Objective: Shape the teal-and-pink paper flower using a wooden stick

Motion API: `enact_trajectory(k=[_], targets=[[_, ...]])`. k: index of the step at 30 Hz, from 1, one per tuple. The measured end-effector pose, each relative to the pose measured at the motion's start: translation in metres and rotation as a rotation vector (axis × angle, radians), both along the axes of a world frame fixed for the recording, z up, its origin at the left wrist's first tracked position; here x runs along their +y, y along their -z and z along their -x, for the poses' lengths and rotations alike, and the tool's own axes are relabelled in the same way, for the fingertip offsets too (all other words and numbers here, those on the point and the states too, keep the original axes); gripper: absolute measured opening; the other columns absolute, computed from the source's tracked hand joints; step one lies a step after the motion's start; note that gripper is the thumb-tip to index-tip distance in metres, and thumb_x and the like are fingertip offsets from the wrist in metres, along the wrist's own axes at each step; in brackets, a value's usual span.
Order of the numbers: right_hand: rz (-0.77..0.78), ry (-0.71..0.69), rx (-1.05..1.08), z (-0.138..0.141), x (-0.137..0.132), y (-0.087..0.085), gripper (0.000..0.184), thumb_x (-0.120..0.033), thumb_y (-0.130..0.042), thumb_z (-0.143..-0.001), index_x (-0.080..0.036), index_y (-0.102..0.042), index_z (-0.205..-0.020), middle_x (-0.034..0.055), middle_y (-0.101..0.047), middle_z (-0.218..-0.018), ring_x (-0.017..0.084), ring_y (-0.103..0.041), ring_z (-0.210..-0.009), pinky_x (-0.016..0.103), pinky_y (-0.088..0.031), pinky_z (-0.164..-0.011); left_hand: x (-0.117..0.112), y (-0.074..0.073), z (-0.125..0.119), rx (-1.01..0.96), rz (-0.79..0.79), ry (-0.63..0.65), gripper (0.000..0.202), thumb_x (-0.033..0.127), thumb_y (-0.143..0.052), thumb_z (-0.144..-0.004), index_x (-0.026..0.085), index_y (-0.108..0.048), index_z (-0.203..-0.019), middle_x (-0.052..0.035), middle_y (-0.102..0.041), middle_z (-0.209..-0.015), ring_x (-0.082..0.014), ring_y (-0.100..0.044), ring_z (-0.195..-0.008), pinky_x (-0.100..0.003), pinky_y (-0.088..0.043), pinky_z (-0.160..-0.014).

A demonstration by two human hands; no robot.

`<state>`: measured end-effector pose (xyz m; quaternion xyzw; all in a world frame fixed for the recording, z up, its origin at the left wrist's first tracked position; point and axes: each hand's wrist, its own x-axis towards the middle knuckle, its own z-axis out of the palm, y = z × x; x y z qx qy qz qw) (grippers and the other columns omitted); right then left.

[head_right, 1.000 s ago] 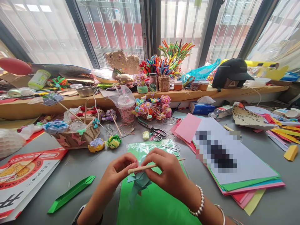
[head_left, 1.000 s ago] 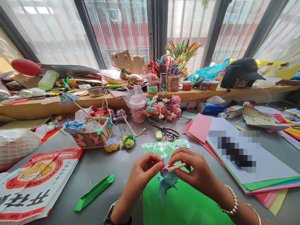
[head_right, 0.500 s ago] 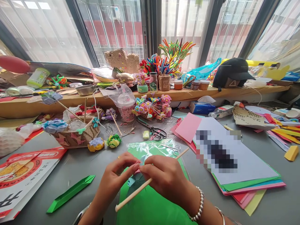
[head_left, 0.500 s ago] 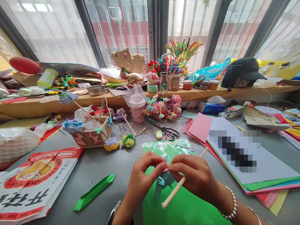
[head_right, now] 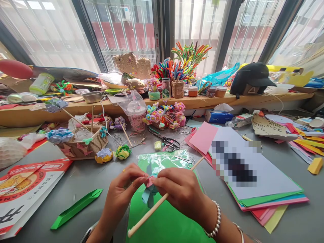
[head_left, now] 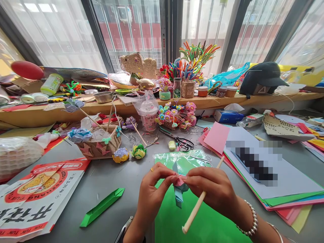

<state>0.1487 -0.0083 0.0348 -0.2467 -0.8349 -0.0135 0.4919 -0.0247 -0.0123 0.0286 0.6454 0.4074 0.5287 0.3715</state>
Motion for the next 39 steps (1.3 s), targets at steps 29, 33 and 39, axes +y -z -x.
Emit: enact_trajectory(k=[29,33,39], targets=[[0.709,0.021,0.142,0.002,0.002,-0.005,0.025,-0.031,-0.052,-0.086,-0.017,-0.054,-0.064,-0.0011,-0.048,-0.063,0.012,-0.044,-0.058,0.023,-0.032,-0.051,-0.004,0.023,-0.008,0.405,-0.914,-0.241,0.023,-0.004,-0.056,-0.074,0.011,-0.06,-0.091,-0.0027,-0.05,-0.086,-0.0126,-0.058,-0.083,-0.023,-0.052,-0.077],[0.721,0.043,0.132,0.001,0.002,-0.008,0.023,-0.029,-0.052,-0.086,-0.018,-0.057,-0.066,-0.0013,-0.047,-0.064,0.012,-0.043,-0.058,0.023,-0.032,-0.052,-0.005,0.024,-0.008,0.407,-0.917,-0.232,0.023,-0.003,-0.057,-0.073,0.011,-0.06,-0.09,-0.0022,-0.051,-0.085,-0.013,-0.059,-0.083,-0.023,-0.053,-0.076],[0.71,0.059,0.126,-0.002,0.004,-0.008,0.018,-0.027,-0.053,-0.085,-0.019,-0.062,-0.072,-0.0012,-0.048,-0.065,0.012,-0.042,-0.057,0.023,-0.031,-0.05,-0.006,0.025,-0.009,0.408,-0.906,-0.225,0.024,-0.004,-0.057,-0.072,0.012,-0.059,-0.09,-0.0019,-0.049,-0.085,-0.0129,-0.058,-0.083,-0.023,-0.052,-0.075]])
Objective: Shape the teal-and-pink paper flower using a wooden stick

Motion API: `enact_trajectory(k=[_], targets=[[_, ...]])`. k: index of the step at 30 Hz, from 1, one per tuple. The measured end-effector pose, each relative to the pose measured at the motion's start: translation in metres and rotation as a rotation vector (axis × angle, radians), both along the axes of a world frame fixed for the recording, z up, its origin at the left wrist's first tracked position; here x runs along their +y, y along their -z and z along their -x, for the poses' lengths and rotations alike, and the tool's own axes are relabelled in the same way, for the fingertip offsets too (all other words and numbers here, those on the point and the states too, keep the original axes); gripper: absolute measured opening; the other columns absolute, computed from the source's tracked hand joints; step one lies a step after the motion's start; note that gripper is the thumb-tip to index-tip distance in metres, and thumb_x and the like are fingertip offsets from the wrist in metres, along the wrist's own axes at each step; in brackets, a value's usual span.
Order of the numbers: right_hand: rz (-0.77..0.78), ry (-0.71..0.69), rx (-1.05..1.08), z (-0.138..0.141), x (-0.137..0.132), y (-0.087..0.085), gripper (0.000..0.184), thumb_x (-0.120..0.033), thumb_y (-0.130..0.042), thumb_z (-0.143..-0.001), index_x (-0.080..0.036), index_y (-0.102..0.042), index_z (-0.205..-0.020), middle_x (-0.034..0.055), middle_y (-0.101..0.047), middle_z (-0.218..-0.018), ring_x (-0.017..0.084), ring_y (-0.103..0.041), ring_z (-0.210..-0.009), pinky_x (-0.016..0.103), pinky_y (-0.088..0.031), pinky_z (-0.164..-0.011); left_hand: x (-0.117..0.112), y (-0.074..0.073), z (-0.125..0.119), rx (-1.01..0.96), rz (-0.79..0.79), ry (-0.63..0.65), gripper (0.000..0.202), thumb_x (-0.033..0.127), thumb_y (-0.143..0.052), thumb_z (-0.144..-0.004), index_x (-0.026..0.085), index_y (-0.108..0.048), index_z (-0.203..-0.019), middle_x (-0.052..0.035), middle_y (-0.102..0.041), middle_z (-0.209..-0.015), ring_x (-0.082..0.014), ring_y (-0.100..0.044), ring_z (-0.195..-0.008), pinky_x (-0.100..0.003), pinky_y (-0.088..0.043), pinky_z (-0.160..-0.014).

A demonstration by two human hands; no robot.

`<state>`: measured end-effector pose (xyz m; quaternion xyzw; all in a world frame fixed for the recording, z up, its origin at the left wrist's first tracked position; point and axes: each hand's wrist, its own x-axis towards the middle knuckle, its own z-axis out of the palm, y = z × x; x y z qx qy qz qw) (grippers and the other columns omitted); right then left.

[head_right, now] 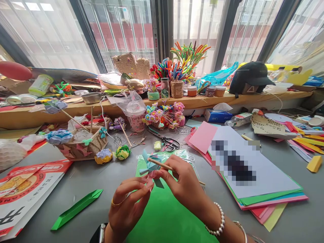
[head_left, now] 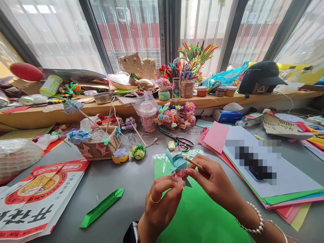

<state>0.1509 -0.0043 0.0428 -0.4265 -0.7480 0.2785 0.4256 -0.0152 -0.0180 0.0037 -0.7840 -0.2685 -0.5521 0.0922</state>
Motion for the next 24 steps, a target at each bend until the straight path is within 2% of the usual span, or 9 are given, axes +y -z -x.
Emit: enact_trajectory(k=[4,6,8,10,11,13,15,19,24], targets=[[-0.027,0.01,0.011,0.0,0.001,0.002,0.017,-0.026,-0.052,-0.086,-0.02,-0.063,-0.075,-0.0005,-0.049,-0.066,0.012,-0.044,-0.058,0.023,-0.032,-0.05,0.0,-0.002,-0.002,-0.053,0.068,-0.009,0.024,-0.002,-0.058,-0.072,0.016,-0.06,-0.088,-0.0016,-0.051,-0.084,-0.0131,-0.057,-0.081,-0.024,-0.051,-0.072],[-0.046,0.025,0.017,0.0,0.001,0.003,0.017,-0.025,-0.051,-0.087,-0.019,-0.062,-0.075,0.0,-0.049,-0.068,0.012,-0.045,-0.059,0.022,-0.033,-0.05,0.001,-0.004,-0.003,-0.161,0.247,0.015,0.021,0.005,-0.061,-0.072,0.019,-0.06,-0.088,-0.0018,-0.052,-0.085,-0.0132,-0.057,-0.077,-0.025,-0.051,-0.068],[-0.071,0.05,0.009,-0.001,0.001,0.004,0.016,-0.025,-0.05,-0.087,-0.018,-0.061,-0.077,0.0007,-0.05,-0.07,0.012,-0.046,-0.059,0.022,-0.034,-0.05,0.003,-0.005,-0.004,-0.377,0.553,0.114,0.015,0.022,-0.064,-0.073,0.02,-0.058,-0.087,-0.0016,-0.053,-0.084,-0.0125,-0.056,-0.068,-0.025,-0.05,-0.06],[-0.1,0.069,-0.007,-0.001,0.001,0.005,0.015,-0.024,-0.05,-0.086,-0.018,-0.061,-0.078,0.0011,-0.051,-0.071,0.012,-0.046,-0.059,0.021,-0.034,-0.049,0.006,-0.006,-0.006,-0.641,0.923,0.29,0.023,0.041,-0.059,-0.075,0.019,-0.054,-0.081,0.0,-0.055,-0.072,-0.0114,-0.054,-0.058,-0.023,-0.047,-0.049],[-0.115,0.066,-0.017,-0.001,0.001,0.005,0.014,-0.023,-0.05,-0.086,-0.018,-0.06,-0.079,0.0012,-0.051,-0.072,0.012,-0.047,-0.059,0.021,-0.035,-0.049,0.008,-0.007,-0.007,-0.698,1.127,0.38,0.03,0.046,-0.058,-0.074,0.017,-0.054,-0.076,0.0001,-0.056,-0.066,-0.0104,-0.053,-0.051,-0.021,-0.044,-0.044],[-0.141,0.05,-0.033,0.0,0.001,0.006,0.013,-0.019,-0.049,-0.087,-0.019,-0.061,-0.081,0.0017,-0.053,-0.073,0.012,-0.049,-0.061,0.021,-0.037,-0.051,0.01,-0.008,-0.01,-0.744,1.472,0.537,0.038,0.052,-0.06,-0.069,0.014,-0.055,-0.068,-0.0017,-0.059,-0.058,-0.0096,-0.053,-0.045,-0.02,-0.041,-0.04],[-0.161,0.035,-0.046,0.0,0.001,0.007,0.013,-0.017,-0.048,-0.086,-0.018,-0.06,-0.08,0.0024,-0.054,-0.074,0.013,-0.051,-0.063,0.022,-0.039,-0.053,0.011,-0.011,-0.012,-0.811,1.668,0.629,0.04,0.05,-0.066,-0.064,0.011,-0.058,-0.065,-0.0031,-0.062,-0.055,-0.009,-0.054,-0.043,-0.02,-0.043,-0.042],[-0.163,0.019,-0.05,0.001,0.0,0.005,0.013,-0.017,-0.05,-0.085,-0.018,-0.06,-0.078,0.0025,-0.054,-0.074,0.013,-0.052,-0.063,0.022,-0.04,-0.052,0.009,-0.014,-0.014,-0.966,1.792,0.684,0.029,0.036,-0.075,-0.059,0.011,-0.061,-0.059,0.0006,-0.06,-0.047,-0.0052,-0.052,-0.038,-0.015,-0.041,-0.041],[-0.172,0.025,-0.03,0.0,0.001,0.005,0.014,-0.014,-0.049,-0.085,-0.019,-0.061,-0.08,0.0015,-0.054,-0.072,0.013,-0.052,-0.063,0.022,-0.04,-0.054,0.009,-0.013,-0.012,-0.988,1.848,0.741,0.027,0.033,-0.075,-0.06,0.011,-0.06,-0.056,0.0015,-0.059,-0.044,-0.0041,-0.05,-0.034,-0.014,-0.039,-0.037]])
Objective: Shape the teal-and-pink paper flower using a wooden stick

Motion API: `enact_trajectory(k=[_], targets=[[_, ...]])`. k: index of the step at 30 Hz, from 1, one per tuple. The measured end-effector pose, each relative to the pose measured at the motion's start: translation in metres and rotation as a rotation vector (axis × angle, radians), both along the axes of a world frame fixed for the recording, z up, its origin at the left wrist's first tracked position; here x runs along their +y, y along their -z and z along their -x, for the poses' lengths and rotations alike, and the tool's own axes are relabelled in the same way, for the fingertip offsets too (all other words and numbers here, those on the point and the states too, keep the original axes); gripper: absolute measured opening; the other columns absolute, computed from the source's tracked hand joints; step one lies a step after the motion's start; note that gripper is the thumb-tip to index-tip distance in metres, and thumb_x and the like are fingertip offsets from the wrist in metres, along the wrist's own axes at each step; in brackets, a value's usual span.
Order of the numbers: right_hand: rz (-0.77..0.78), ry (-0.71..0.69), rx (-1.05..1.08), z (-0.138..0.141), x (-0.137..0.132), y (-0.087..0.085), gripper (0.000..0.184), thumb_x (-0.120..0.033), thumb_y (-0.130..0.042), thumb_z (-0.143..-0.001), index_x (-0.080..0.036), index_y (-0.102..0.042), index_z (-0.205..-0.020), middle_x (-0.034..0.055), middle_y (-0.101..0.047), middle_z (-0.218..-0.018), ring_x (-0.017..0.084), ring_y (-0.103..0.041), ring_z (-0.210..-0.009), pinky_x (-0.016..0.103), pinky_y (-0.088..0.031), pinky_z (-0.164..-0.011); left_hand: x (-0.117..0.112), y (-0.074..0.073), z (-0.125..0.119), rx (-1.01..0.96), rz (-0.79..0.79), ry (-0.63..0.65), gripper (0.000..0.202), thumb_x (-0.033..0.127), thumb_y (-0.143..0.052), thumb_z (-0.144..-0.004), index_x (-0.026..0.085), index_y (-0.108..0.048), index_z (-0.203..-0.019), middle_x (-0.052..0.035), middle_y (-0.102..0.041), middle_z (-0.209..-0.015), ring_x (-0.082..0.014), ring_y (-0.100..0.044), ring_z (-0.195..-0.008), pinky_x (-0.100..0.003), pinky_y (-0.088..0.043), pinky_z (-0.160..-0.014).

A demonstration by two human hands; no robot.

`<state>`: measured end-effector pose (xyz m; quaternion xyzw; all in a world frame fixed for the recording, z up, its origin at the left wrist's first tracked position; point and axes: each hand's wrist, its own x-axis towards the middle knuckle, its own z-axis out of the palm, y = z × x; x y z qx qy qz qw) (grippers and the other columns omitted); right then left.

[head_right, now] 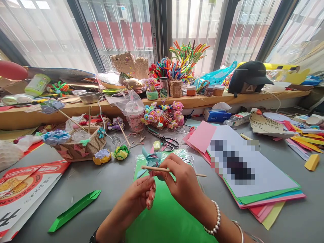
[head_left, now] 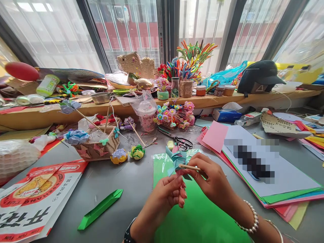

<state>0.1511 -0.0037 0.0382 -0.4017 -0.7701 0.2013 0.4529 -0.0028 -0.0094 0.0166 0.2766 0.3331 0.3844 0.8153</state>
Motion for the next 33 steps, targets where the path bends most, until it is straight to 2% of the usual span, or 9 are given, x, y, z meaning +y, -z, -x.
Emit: enact_trajectory(k=[8,14,19,25,29,33], targets=[[-0.015,0.0,-0.004,-0.0022,0.0017,0.0009,0.015,-0.015,-0.047,-0.086,-0.02,-0.06,-0.079,0.0021,-0.054,-0.074,0.014,-0.053,-0.065,0.023,-0.042,-0.056,0.001,0.0033,0.0026,-0.076,0.012,0.078,0.024,0.029,-0.073,-0.064,0.01,-0.061,-0.058,-0.0005,-0.061,-0.046,-0.0053,-0.054,-0.038,-0.014,-0.043,-0.04],[-0.142,-0.066,-0.023,-0.0038,0.0028,0.0027,0.017,-0.013,-0.041,-0.087,-0.019,-0.055,-0.078,0.003,-0.053,-0.075,0.014,-0.053,-0.066,0.025,-0.044,-0.058,0.002,0.0015,0.0044,-0.133,0.035,-0.047,0.022,0.026,-0.076,-0.061,0.01,-0.066,-0.072,-0.0012,-0.065,-0.062,-0.0063,-0.06,-0.051,-0.014,-0.049,-0.051],[-0.19,-0.072,-0.037,-0.0026,-0.0009,0.0012,0.006,-0.017,-0.051,-0.083,-0.02,-0.055,-0.081,0.0031,-0.054,-0.078,0.014,-0.054,-0.068,0.024,-0.045,-0.059,0.0015,0.003,0.0041,-0.159,0.01,-0.044,0.027,0.028,-0.078,-0.057,0.01,-0.065,-0.071,0.0006,-0.061,-0.061,-0.0054,-0.058,-0.051,-0.014,-0.048,-0.051],[-0.079,-0.047,0.03,-0.0023,-0.0004,-0.0033,0.012,-0.015,-0.052,-0.083,-0.019,-0.056,-0.072,0.0011,-0.053,-0.071,0.013,-0.052,-0.063,0.024,-0.042,-0.056,0.0008,0.0049,0.0025,-0.106,0.0,0.013,0.023,0.026,-0.076,-0.062,0.01,-0.059,-0.062,0.0014,-0.059,-0.055,-0.005,-0.056,-0.047,-0.014,-0.046,-0.046],[0.021,-0.036,0.037,-0.0044,0.0016,-0.0048,0.011,-0.02,-0.054,-0.083,-0.018,-0.059,-0.073,0.0018,-0.053,-0.071,0.014,-0.052,-0.064,0.024,-0.042,-0.056,0.0013,0.0045,0.0026,-0.078,0.054,0.004,0.023,0.026,-0.076,-0.061,0.01,-0.06,-0.064,0.0011,-0.06,-0.053,-0.0051,-0.056,-0.045,-0.014,-0.046,-0.046],[0.051,-0.031,0.044,-0.005,0.0025,-0.0035,0.013,-0.024,-0.053,-0.085,-0.018,-0.06,-0.076,0.0022,-0.054,-0.072,0.014,-0.052,-0.063,0.024,-0.042,-0.055,0.0016,0.0034,0.002,-0.062,0.09,-0.009,0.023,0.025,-0.077,-0.059,0.009,-0.062,-0.063,0.0005,-0.06,-0.052,-0.0054,-0.056,-0.043,-0.014,-0.046,-0.045]])
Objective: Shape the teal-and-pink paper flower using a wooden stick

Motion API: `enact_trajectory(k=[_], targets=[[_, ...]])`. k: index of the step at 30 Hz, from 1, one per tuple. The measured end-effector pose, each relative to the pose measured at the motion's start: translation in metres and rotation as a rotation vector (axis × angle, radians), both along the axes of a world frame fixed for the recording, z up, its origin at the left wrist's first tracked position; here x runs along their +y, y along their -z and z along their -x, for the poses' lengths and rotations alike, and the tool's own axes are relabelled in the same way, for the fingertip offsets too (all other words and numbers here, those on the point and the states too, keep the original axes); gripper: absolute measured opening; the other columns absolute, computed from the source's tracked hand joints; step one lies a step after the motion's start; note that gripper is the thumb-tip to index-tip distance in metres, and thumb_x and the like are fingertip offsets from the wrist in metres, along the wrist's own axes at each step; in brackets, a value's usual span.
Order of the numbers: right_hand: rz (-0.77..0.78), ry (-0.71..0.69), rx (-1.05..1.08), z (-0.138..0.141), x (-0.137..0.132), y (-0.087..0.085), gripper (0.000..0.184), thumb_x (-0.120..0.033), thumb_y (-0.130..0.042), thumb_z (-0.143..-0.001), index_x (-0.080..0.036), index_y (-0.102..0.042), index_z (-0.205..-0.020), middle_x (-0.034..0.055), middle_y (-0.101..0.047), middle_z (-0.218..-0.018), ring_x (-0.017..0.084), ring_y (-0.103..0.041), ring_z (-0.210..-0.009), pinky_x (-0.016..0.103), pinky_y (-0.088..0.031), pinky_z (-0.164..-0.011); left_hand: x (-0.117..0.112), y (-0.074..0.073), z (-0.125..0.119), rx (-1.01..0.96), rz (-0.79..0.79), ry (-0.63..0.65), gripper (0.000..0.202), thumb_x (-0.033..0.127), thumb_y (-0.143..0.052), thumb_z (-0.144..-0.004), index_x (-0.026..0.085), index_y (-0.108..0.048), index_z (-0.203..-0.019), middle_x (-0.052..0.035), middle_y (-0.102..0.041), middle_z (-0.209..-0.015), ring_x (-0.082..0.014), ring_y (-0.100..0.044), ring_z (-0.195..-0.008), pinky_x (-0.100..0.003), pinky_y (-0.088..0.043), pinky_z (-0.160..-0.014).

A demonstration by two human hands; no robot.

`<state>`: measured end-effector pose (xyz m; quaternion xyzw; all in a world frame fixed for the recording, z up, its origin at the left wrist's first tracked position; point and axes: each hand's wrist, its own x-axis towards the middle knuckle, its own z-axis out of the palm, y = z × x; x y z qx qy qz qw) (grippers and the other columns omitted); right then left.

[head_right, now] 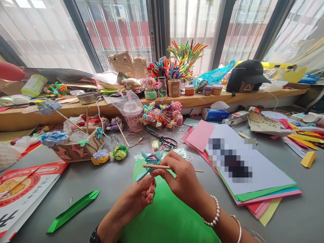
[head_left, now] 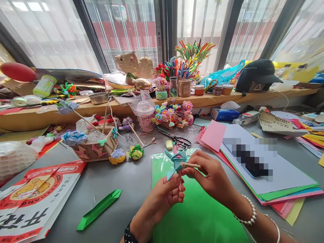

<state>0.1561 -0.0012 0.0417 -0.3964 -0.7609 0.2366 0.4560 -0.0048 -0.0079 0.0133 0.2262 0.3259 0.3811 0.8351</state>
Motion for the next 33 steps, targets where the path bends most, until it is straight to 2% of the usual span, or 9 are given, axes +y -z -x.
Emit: enact_trajectory(k=[8,11,19,33], targets=[[-0.006,0.023,-0.022,0.0024,0.0007,0.0044,0.017,-0.026,-0.05,-0.087,-0.018,-0.057,-0.073,0.0018,-0.051,-0.07,0.013,-0.049,-0.061,0.022,-0.039,-0.05,0.0014,0.0022,-0.0013,-0.05,0.033,-0.041,0.022,0.022,-0.077,-0.06,0.01,-0.063,-0.072,0.0002,-0.064,-0.057,-0.0061,-0.06,-0.048,-0.014,-0.049,-0.049],[0.0,0.015,-0.028,0.0039,0.0009,0.0047,0.013,-0.026,-0.055,-0.083,-0.018,-0.058,-0.074,0.0016,-0.052,-0.071,0.013,-0.048,-0.062,0.022,-0.038,-0.049,0.0018,0.0024,-0.002,-0.079,0.028,-0.043,0.02,0.02,-0.076,-0.062,0.01,-0.064,-0.075,0.0011,-0.063,-0.056,-0.005,-0.059,-0.047,-0.014,-0.049,-0.049],[0.079,0.103,-0.026,0.006,0.0002,0.0042,0.021,-0.025,-0.058,-0.081,-0.017,-0.053,-0.062,-0.0014,-0.047,-0.063,0.011,-0.04,-0.053,0.022,-0.03,-0.045,-0.0006,0.004,-0.0039,-0.02,0.021,-0.039,0.019,0.02,-0.075,-0.062,0.011,-0.061,-0.07,0.0003,-0.063,-0.055,-0.006,-0.059,-0.047,-0.015,-0.048,-0.049],[0.114,0.112,0.028,0.0024,0.0013,0.0021,0.018,-0.026,-0.057,-0.082,-0.018,-0.06,-0.066,-0.0021,-0.045,-0.065,0.009,-0.035,-0.051,0.021,-0.027,-0.045,-0.0006,0.0046,-0.0031,-0.038,0.004,0.035,0.015,0.018,-0.07,-0.069,0.011,-0.057,-0.07,0.0006,-0.062,-0.056,-0.0046,-0.058,-0.047,-0.014,-0.049,-0.05]])
